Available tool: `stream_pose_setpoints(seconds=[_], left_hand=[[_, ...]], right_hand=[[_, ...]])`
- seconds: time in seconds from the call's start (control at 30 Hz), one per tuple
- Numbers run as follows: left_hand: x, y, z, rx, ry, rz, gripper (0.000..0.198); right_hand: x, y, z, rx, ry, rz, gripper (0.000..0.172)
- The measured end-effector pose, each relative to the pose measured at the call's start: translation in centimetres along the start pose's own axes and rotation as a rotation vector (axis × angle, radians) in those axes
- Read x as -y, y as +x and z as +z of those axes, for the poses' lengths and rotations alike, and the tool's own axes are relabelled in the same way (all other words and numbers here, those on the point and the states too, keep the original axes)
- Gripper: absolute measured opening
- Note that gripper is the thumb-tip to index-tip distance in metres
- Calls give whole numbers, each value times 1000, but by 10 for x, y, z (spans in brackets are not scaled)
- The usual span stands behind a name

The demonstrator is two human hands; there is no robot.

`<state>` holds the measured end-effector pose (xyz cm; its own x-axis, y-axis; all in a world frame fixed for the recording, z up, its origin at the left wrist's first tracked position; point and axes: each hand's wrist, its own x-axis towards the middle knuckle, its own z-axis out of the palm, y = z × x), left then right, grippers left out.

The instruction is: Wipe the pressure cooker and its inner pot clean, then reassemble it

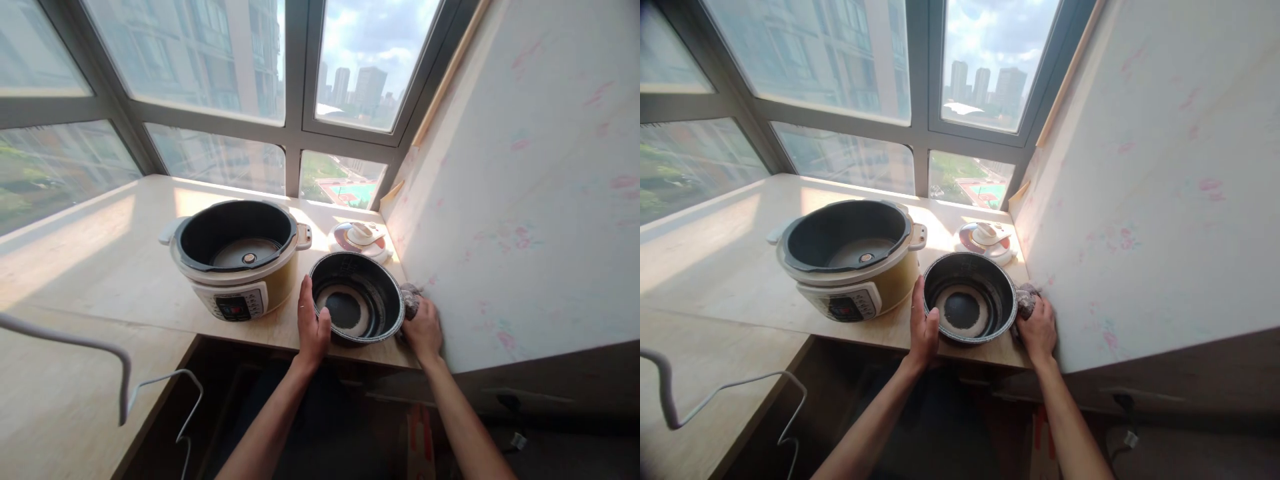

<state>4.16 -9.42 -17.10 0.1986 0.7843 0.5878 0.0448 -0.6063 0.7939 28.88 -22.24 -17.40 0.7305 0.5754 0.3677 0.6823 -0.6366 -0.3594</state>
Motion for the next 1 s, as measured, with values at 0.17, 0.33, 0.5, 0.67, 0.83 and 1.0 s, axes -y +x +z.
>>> stream_pose_setpoints(seconds=[0.17, 0.33, 0.5, 0.67, 0.83, 1.0], left_hand=[[1, 2, 3, 30, 7, -13, 68], [-1, 8, 7, 75, 8, -44, 69], [-7, 14, 16, 114, 13, -84, 70], [-10, 22, 29, 169, 36, -135, 72], [-13, 25, 34, 209, 53, -163, 72], [-12, 28, 27, 259, 50, -156, 71]], right_hand=[[10, 15, 0, 54, -72, -6, 55], [9, 25, -12, 212, -84, 76, 60], [-6, 20, -29, 357, -46, 34, 55], [-18, -7, -30, 232, 155, 297, 69], [-20, -39, -15, -49, 492, 596, 73], [-14, -46, -4, -76, 477, 575, 77]])
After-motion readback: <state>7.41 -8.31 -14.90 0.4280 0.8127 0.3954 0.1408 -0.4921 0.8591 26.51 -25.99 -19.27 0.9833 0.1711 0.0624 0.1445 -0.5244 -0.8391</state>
